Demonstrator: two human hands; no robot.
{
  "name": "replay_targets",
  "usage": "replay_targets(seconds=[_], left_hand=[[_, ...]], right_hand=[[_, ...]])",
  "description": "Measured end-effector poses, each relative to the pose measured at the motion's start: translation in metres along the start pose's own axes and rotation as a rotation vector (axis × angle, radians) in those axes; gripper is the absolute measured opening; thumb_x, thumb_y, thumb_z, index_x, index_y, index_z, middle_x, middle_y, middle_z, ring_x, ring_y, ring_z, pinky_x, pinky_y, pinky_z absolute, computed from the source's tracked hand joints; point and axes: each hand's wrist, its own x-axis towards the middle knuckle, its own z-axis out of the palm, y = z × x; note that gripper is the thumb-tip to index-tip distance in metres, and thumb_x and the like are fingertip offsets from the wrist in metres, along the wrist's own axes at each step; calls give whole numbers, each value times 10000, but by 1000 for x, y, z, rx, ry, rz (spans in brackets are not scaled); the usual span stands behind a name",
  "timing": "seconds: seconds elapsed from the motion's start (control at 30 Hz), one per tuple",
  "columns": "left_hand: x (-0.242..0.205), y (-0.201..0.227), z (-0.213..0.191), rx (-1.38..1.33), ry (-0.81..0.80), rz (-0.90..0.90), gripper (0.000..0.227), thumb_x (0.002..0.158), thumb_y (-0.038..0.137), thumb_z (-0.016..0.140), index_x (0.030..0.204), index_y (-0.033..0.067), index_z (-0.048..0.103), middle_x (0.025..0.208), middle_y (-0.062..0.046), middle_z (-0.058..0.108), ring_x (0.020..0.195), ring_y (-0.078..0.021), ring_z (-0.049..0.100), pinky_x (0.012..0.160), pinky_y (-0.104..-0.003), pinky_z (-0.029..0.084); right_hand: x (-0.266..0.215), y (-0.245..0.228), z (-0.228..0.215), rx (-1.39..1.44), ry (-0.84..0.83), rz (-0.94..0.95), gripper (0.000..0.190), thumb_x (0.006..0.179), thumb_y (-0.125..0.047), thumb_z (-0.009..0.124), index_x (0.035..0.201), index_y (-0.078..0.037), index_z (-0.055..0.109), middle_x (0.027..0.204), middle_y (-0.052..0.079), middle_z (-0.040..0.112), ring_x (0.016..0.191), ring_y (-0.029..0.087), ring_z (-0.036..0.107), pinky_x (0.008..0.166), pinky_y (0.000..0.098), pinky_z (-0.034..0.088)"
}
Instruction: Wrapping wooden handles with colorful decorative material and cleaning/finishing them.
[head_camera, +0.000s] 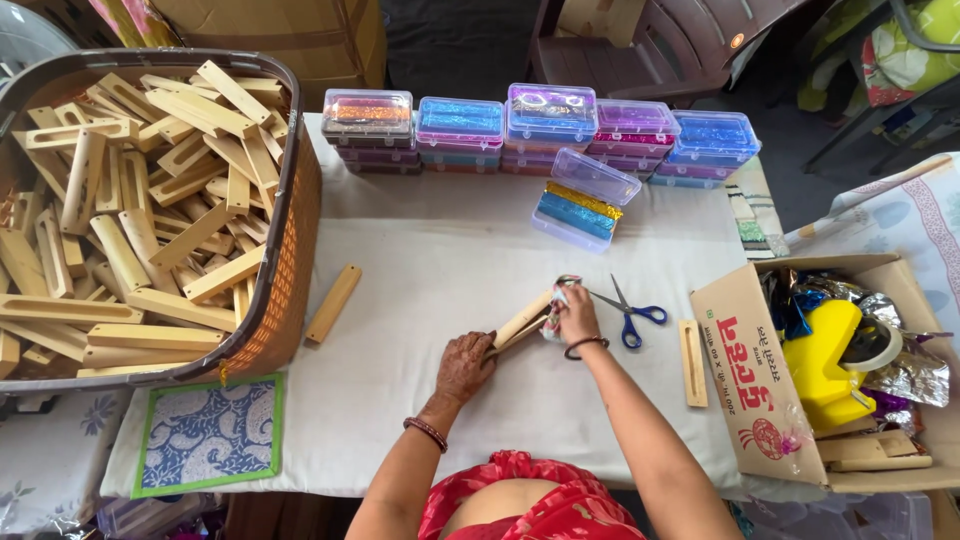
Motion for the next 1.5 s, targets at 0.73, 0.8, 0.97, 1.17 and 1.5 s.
replay_targets(seconds=[0.73,0.8,0.97,1.17,1.5], left_hand=[[15,-8,-9,108,-41,-103,451,841,279,740,1250,120,633,1193,-78,634,1154,-263,556,1011,-451,384],[14,-2,-15,42,-24,-77,444,893,292,708,1311,160,639,1168,-41,659,1139,-225,582,1020,-432,405],[17,-1,-17,47,-48,-114,451,959,366,681,1348,145,626,1159,-47,653,1103,-218,587,1022,-409,421],[15,-7,-9,28,35,-86,455,890,336,721,1288,125,658,1175,-74,645,1097,-258,579,992,-418,432],[11,-12,4,13,111,29,472,884,253,778,1307,92,645,1144,-89,672,1081,-264,612,973,-421,476]], right_hand=[[-33,-146,-23,-214,-286,-401,857,680,-303,752,1474,-142,474,1501,241,417,1445,442,350,1128,644,197],[-33,-105,-18,-413,-344,-333,686,886,-179,664,1515,-253,403,1502,151,406,1421,334,358,1197,572,185],[-7,-61,-33,-102,-243,66,512,898,-101,550,1405,-178,565,1426,133,500,1217,320,562,1017,466,493],[-14,-111,-23,-74,1,-87,445,897,-137,666,1341,-149,648,1243,71,640,1130,274,640,960,421,547],[-23,-117,-7,-436,3,-323,573,909,-347,629,1425,-116,530,1491,196,500,1377,353,399,1113,595,218]])
